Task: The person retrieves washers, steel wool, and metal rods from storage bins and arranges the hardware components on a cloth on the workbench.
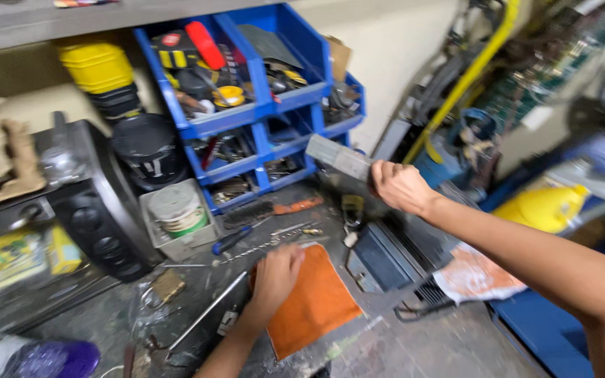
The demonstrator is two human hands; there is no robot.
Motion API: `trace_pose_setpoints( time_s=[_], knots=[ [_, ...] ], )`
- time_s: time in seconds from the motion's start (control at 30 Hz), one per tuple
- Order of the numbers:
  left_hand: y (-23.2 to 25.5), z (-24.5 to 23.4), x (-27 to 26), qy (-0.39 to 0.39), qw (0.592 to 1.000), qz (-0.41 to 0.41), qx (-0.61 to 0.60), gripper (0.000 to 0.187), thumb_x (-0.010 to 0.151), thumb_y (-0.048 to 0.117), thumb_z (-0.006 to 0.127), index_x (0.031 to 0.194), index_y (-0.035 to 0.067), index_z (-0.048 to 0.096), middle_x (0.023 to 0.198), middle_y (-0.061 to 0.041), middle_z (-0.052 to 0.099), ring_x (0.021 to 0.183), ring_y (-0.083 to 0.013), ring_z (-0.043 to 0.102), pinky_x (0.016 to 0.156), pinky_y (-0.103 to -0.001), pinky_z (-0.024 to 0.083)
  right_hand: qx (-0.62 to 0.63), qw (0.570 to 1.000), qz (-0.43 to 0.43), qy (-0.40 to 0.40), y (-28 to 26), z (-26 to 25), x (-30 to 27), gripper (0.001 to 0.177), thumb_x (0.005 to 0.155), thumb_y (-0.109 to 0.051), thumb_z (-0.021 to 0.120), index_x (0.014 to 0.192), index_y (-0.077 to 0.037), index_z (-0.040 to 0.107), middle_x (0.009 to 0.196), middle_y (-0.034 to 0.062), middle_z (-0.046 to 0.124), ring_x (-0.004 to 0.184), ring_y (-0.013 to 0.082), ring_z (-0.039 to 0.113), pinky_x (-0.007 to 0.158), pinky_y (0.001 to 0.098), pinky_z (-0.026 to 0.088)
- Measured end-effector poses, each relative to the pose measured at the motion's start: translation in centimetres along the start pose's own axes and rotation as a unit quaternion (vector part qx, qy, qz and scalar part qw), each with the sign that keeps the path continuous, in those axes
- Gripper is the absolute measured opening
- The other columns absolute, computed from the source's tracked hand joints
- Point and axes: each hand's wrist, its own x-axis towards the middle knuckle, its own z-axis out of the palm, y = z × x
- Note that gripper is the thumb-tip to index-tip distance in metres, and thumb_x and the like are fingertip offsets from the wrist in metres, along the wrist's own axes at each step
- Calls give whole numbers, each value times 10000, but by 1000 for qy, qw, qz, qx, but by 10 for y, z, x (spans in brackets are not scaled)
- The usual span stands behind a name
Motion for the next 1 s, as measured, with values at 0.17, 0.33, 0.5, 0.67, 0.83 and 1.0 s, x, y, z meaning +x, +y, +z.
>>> trace_pose_setpoints(
  time_s=[0.17, 0.33, 0.5, 0.67, 0.83, 1.0],
  knots=[
    [29, 14, 77, 45, 994, 102, 9, 250, 921, 207, 705, 1107, 62, 622, 1032, -158, 704, 938, -398, 670, 762, -518, 516, 80, 996, 30, -13, 3, -21, -79, 482, 883, -413, 654, 955, 55, 564, 727, 139, 605, 562, 275, 655, 456, 397, 539],
    [84, 53, 139, 32, 977, 213, -11, 348, 909, 138, 694, 1244, 60, 639, 1173, -149, 701, 1055, -395, 657, 854, -499, 518, 124, 986, 77, -76, 3, -43, -138, 468, 912, -435, 654, 912, 18, 536, 734, 155, 606, 602, 324, 676, 482, 439, 548],
    [118, 103, 157, -45, 974, 218, -46, 223, 948, 121, 636, 1151, 78, 716, 1149, -121, 715, 1049, -390, 665, 883, -487, 530, 201, 935, 229, -180, 7, -70, -168, 472, 897, -467, 652, 920, -9, 538, 807, 223, 664, 645, 452, 665, 573, 556, 549],
    [131, 152, 176, -83, 976, 204, -5, 202, 970, 143, 603, 1109, 108, 745, 1129, -147, 713, 1016, -414, 670, 864, -516, 529, 180, 916, 268, -236, 1, -58, -191, 517, 891, -511, 652, 884, -4, 550, 684, 267, 623, 648, 463, 658, 610, 559, 528],
    [129, 181, 193, -136, 975, 168, 46, 193, 948, 125, 609, 1070, 114, 757, 1109, -187, 712, 1017, -429, 674, 881, -507, 537, 238, 912, 275, -189, -3, -4, -215, 497, 894, -462, 643, 887, 29, 570, 609, 279, 595, 628, 480, 640, 629, 557, 503],
    [120, 210, 210, -201, 965, 123, 113, 210, 899, 65, 617, 1014, 109, 787, 1088, -210, 732, 1057, -413, 690, 912, -483, 556, 273, 910, 240, -200, 15, 18, -224, 468, 880, -461, 641, 866, 7, 618, 657, 276, 619, 698, 484, 632, 709, 567, 490]
  ],
)
